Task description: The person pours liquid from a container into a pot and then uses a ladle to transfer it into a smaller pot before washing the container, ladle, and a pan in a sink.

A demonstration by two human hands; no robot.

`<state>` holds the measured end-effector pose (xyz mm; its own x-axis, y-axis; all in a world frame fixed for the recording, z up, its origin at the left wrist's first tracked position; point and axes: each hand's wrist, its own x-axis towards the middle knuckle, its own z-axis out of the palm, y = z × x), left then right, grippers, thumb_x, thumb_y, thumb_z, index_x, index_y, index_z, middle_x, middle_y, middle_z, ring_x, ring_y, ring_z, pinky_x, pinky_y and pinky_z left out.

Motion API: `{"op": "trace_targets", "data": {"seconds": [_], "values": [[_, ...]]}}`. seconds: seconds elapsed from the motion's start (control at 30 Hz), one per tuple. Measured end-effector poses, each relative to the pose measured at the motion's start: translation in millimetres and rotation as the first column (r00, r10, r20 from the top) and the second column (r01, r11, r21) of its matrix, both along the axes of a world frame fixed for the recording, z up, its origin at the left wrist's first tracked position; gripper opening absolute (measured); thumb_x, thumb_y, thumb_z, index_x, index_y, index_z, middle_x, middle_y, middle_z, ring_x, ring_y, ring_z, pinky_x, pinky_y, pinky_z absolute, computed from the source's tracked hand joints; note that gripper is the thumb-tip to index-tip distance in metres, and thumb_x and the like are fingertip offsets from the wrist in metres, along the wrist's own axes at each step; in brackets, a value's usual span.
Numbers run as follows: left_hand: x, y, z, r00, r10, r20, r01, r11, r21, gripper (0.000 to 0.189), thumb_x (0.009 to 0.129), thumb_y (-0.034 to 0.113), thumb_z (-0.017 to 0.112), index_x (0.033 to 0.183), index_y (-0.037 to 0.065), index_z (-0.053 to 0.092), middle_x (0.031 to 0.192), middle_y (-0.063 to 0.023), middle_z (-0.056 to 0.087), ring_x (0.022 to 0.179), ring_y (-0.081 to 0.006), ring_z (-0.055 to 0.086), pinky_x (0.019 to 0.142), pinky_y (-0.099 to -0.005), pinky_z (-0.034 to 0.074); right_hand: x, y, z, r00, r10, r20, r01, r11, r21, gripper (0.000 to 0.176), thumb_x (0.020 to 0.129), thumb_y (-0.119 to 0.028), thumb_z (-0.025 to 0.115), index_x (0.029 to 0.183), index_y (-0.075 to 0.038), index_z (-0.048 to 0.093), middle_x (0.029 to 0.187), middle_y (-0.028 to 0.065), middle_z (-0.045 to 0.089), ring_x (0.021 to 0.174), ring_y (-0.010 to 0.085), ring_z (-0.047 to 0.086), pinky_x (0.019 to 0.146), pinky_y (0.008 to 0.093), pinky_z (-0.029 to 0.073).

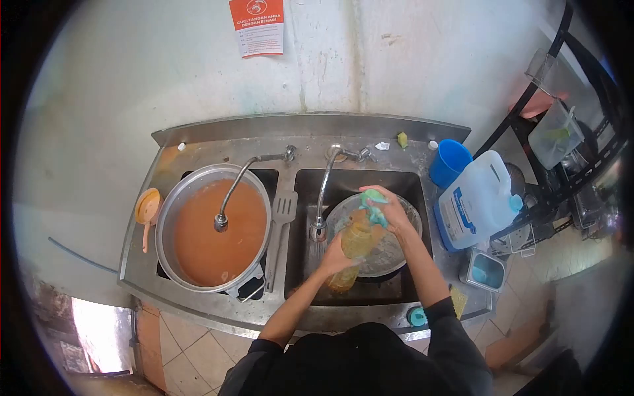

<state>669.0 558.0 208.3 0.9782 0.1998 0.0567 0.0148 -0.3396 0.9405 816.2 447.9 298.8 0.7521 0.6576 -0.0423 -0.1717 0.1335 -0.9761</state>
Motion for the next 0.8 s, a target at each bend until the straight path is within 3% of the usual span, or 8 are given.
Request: {"op": "trace_targets", "data": {"seconds": [0.23, 0.3, 0.43, 0.53, 0.63, 0.7, 0.73, 0.8], "values": [[4.8, -13.4, 24.9, 0.998, 0.023, 0.053, -0.021, 0.999, -0.034, 0.088, 0.053, 0.022, 0.081, 0.126, 0.003, 0.036, 0.122, -0.0168, 0.045, 0.115, -0.0296, 0.044, 0.098, -0.0366, 0.034, -5.9, 8.7, 27.8, 0.982, 0.145, 0.125, -0.139, 0.989, -0.056, 0.015, 0.076, 0.003, 0.049, 0.084, -0.004, 0.059, 0.074, -0.0012, 0.055, 0.066, 0.0081, 0.051, 0.058, 0.0218, 0.041], [4.1, -12.4, 33.7, 0.999, -0.017, 0.035, 0.021, 0.995, -0.094, 0.089, 0.053, 0.021, 0.081, 0.127, 0.003, 0.035, 0.124, -0.0159, 0.043, 0.117, -0.0285, 0.042, 0.099, -0.0367, 0.032, -8.9, 13.1, 30.3, 0.999, 0.043, 0.005, -0.043, 0.997, -0.062, 0.018, 0.074, 0.005, 0.044, 0.083, -0.004, 0.057, 0.073, -0.0008, 0.054, 0.064, 0.0079, 0.050, 0.057, 0.0221, 0.040], [5.4, -12.9, 30.6, 0.996, 0.013, 0.090, -0.004, 0.995, -0.099, 0.089, 0.052, 0.019, 0.081, 0.127, 0.004, 0.035, 0.125, -0.0145, 0.043, 0.117, -0.0271, 0.042, 0.099, -0.0367, 0.032, -30.8, 15.0, 74.6, 0.998, -0.048, 0.045, 0.050, 0.997, -0.061, 0.016, 0.076, 0.003, 0.045, 0.085, -0.004, 0.056, 0.073, -0.0004, 0.054, 0.064, 0.0081, 0.050, 0.058, 0.0223, 0.041], [4.8, -15.3, 38.2, 0.986, 0.013, 0.167, 0.006, 0.993, -0.116, 0.087, 0.052, 0.024, 0.083, 0.124, 0.004, 0.038, 0.117, -0.0136, 0.048, 0.111, -0.0253, 0.046, 0.096, -0.0361, 0.036, -27.5, 14.5, 75.4, 0.983, 0.103, 0.153, -0.092, 0.993, -0.073, 0.013, 0.077, -0.001, 0.047, 0.086, -0.003, 0.056, 0.073, 0.0002, 0.055, 0.067, 0.0084, 0.051, 0.060, 0.0233, 0.041], [3.0, -19.3, 44.2, 0.985, 0.016, 0.174, 0.003, 0.994, -0.107, 0.087, 0.052, 0.023, 0.083, 0.124, 0.004, 0.038, 0.118, -0.0133, 0.048, 0.111, -0.0247, 0.047, 0.096, -0.0362, 0.036, -29.6, 14.9, 49.0, 0.999, 0.042, 0.013, -0.041, 0.998, -0.054, 0.010, 0.079, -0.007, 0.052, 0.086, -0.004, 0.056, 0.074, 0.0003, 0.054, 0.070, 0.0086, 0.051, 0.061, 0.0239, 0.040], [1.1, -20.8, 46.3, 0.983, 0.048, 0.177, -0.027, 0.992, -0.122, 0.087, 0.053, 0.020, 0.082, 0.125, 0.004, 0.037, 0.119, -0.0140, 0.047, 0.112, -0.0255, 0.046, 0.096, -0.0358, 0.035, -39.3, 11.7, 38.5, 0.962, -0.036, 0.272, 0.113, 0.955, -0.273, 0.013, 0.080, -0.014, 0.054, 0.088, -0.005, 0.055, 0.076, 0.0011, 0.053, 0.072, 0.0092, 0.050, 0.061, 0.0247, 0.040], [-0.9, -20.0, 43.6, 0.983, 0.041, 0.179, -0.020, 0.993, -0.116, 0.087, 0.053, 0.020, 0.082, 0.125, 0.004, 0.037, 0.119, -0.0140, 0.047, 0.112, -0.0255, 0.046, 0.096, -0.0358, 0.035, -35.6, 6.0, 32.4, 0.961, -0.043, 0.275, 0.120, 0.956, -0.267, 0.013, 0.080, -0.014, 0.054, 0.088, -0.005, 0.055, 0.076, 0.0011, 0.053, 0.072, 0.0092, 0.050, 0.061, 0.0247, 0.040], [-6.2, -15.8, 38.6, 0.977, 0.045, 0.208, -0.035, 0.998, -0.052, 0.082, 0.053, 0.020, 0.083, 0.121, 0.003, 0.040, 0.114, -0.0132, 0.051, 0.107, -0.0249, 0.050, 0.094, -0.0357, 0.038, -21.0, -19.0, 21.7, 0.972, 0.191, 0.138, -0.162, 0.967, -0.195, 0.016, 0.080, -0.017, 0.054, 0.089, -0.005, 0.054, 0.080, 0.0027, 0.053, 0.074, 0.0113, 0.051, 0.063, 0.0258, 0.041]]}}
